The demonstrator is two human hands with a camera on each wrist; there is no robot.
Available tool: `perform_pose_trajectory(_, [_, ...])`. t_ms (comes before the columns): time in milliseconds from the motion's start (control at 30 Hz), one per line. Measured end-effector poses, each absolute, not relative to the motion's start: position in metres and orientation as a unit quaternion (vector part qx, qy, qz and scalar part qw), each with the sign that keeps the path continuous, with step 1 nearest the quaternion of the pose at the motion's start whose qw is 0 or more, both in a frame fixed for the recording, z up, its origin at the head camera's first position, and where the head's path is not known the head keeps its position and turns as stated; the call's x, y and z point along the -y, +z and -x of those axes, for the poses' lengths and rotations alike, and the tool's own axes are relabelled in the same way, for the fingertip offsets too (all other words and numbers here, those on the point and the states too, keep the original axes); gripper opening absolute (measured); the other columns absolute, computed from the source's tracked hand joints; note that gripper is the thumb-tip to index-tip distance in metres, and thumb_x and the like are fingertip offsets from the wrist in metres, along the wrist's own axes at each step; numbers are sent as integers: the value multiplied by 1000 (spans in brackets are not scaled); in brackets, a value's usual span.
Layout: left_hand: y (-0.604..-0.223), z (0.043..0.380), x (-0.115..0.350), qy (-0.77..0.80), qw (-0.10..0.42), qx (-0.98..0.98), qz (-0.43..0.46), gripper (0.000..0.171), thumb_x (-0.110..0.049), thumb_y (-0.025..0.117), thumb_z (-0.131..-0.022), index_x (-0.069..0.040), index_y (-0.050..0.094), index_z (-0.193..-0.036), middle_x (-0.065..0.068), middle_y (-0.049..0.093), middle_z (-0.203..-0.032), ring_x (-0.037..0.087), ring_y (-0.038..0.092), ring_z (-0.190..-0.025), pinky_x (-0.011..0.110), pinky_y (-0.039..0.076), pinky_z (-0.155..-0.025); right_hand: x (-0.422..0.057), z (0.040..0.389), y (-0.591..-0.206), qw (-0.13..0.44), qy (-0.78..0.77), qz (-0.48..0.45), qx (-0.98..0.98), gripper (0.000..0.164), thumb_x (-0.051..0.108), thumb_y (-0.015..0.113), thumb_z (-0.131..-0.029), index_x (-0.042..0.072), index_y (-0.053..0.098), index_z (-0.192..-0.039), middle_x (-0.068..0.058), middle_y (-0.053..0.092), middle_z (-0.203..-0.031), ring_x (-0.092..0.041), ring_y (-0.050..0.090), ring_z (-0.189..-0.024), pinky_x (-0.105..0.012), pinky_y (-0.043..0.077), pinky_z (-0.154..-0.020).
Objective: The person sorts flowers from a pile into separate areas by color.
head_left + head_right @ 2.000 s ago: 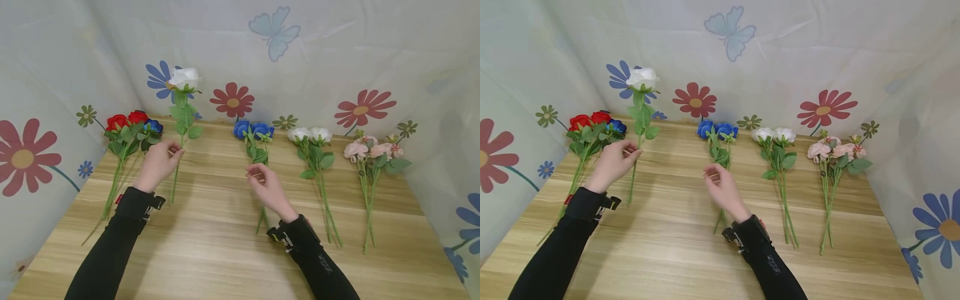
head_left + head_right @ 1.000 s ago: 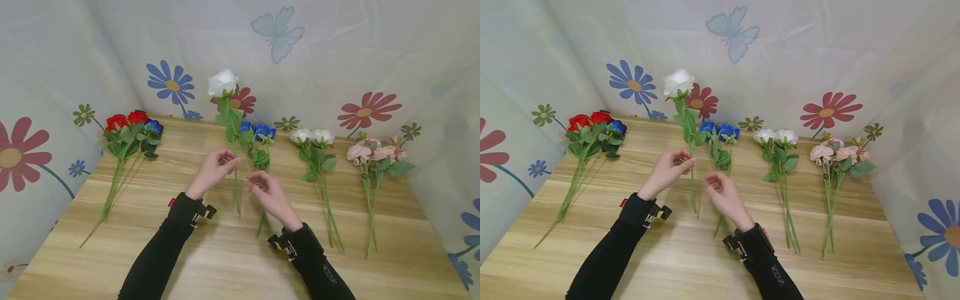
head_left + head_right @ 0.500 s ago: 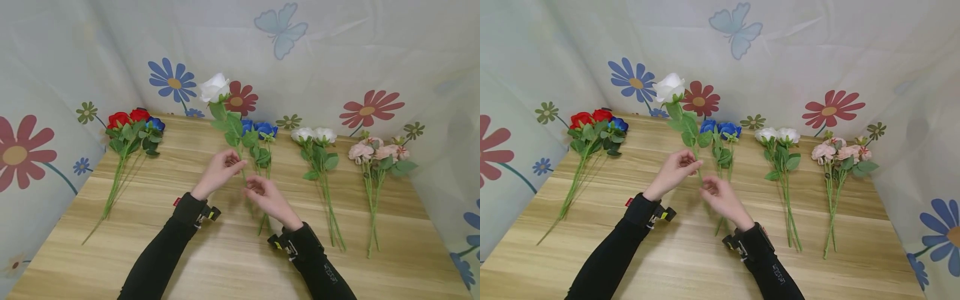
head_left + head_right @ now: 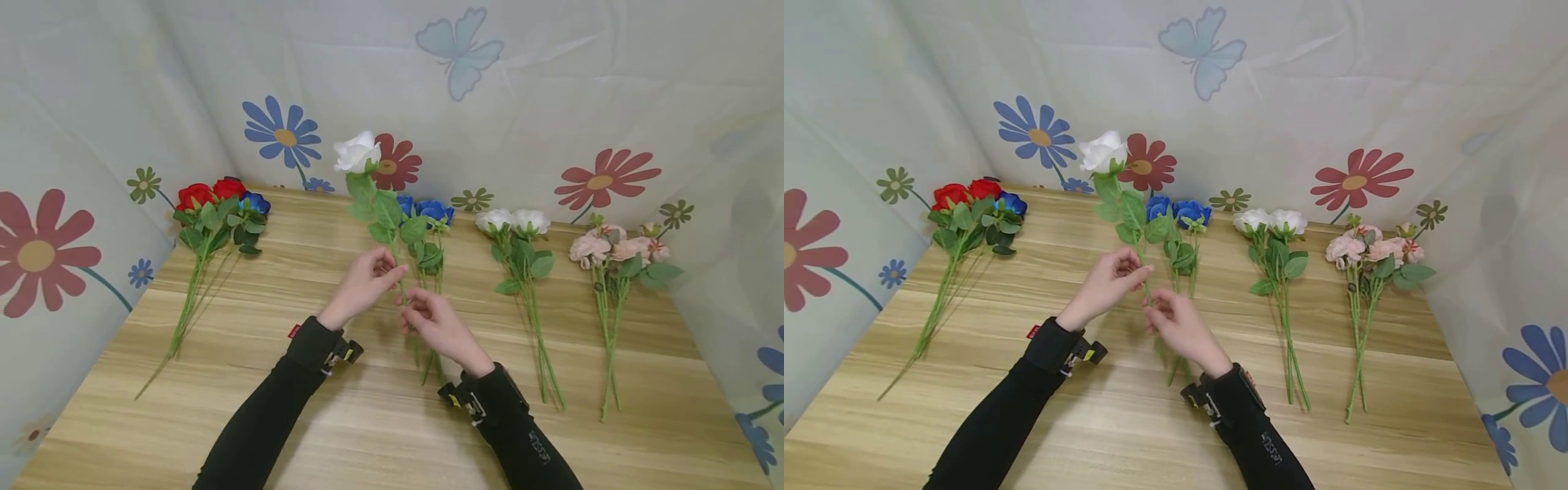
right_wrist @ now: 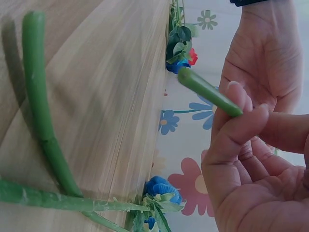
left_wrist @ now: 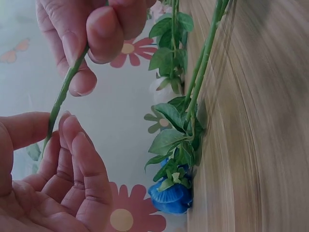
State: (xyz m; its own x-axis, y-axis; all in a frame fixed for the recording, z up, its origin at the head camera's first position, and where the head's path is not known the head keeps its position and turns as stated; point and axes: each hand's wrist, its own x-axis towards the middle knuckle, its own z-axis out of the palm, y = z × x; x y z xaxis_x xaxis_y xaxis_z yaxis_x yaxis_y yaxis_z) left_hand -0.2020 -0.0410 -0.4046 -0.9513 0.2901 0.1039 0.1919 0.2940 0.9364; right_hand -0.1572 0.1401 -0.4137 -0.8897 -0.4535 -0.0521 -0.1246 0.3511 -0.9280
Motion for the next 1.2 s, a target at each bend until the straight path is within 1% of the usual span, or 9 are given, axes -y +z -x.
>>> perform_pose_trajectory(200, [-403, 202, 41, 561, 46, -813, -148, 18, -21, 62, -101, -4, 62, -96, 17, 71, -91, 43, 69, -84, 26, 49, -65, -141, 157, -412, 160, -541, 168, -808, 26, 5, 48, -104, -8, 58, -124, -27, 66, -87, -37, 65, -75, -22, 47, -56])
perform_pose_trajectory(267, [-403, 203, 42, 556, 47, -816, -151, 18, -22, 62, -101, -4, 62, -97, 16, 71, -93, 42, 69, -84, 26, 50, -66, -141, 157, -411, 162, -542, 166, -808, 25, 5, 48, -104, -7, 58, -123, -27, 65, -87, -38, 64, -74, -20, 43, -55])
perform_pose_trajectory(400, [-405, 203, 42, 554, 49, -815, -164, 23, -26, 60, -102, -4, 64, -101, 15, 70, -96, 41, 69, -86, 28, 54, -69, -142, 157, -411, 160, -546, 169, -805, 24, 4, 47, -104, -8, 58, -122, -27, 64, -85, -28, 63, -71, -22, 45, -57])
perform_pose_trajectory(500, [-407, 202, 45, 556, 56, -812, -168, 28, -30, 56, -104, -4, 65, -108, 14, 70, -100, 39, 69, -89, 31, 56, -73, -144, 157, -411, 158, -547, 166, -805, 25, 5, 47, -105, -9, 57, -122, -27, 64, -85, -22, 62, -70, -24, 48, -59])
perform_pose_trajectory(600, [-410, 199, 50, 548, 62, -818, -163, 33, -34, 52, -106, -5, 64, -119, 13, 70, -106, 35, 70, -93, 33, 57, -78, -149, 155, -412, 159, -546, 158, -807, 26, 6, 47, -105, -9, 58, -123, -27, 64, -85, -24, 62, -70, -25, 48, -58])
perform_pose_trajectory(700, [-414, 196, 58, 522, 54, -838, -151, 37, -35, 50, -107, -7, 63, -127, 13, 71, -111, 32, 71, -95, 36, 58, -81, -155, 153, -414, 164, -547, 147, -808, 27, 7, 46, -106, -9, 57, -125, -27, 63, -86, -26, 62, -71, -27, 49, -60])
perform_pose_trajectory(900, [-419, 195, 73, 459, 25, -877, -141, 40, -36, 50, -106, -7, 62, -132, 9, 71, -115, 24, 69, -101, 39, 57, -91, -177, 152, -417, 157, -553, 132, -808, 30, 9, 46, -107, -10, 55, -128, -21, 63, -84, -19, 65, -73, -26, 48, -63])
perform_pose_trajectory(1067, [-419, 194, 90, 435, 11, -891, -131, 38, -32, 51, -106, -6, 62, -132, 10, 71, -115, 25, 69, -102, 41, 57, -92, -199, 152, -414, 150, -557, 116, -808, 32, 6, 45, -106, -14, 52, -130, -13, 62, -84, -17, 65, -73, -26, 48, -64])
perform_pose_trajectory(1200, [-418, 193, 104, 421, 0, -899, -123, 37, -29, 52, -106, -4, 61, -131, 12, 71, -115, 26, 70, -102, 42, 57, -91, -220, 153, -409, 139, -543, 102, -822, 32, 6, 45, -107, -13, 51, -131, -15, 62, -85, -15, 63, -73, -27, 48, -64])
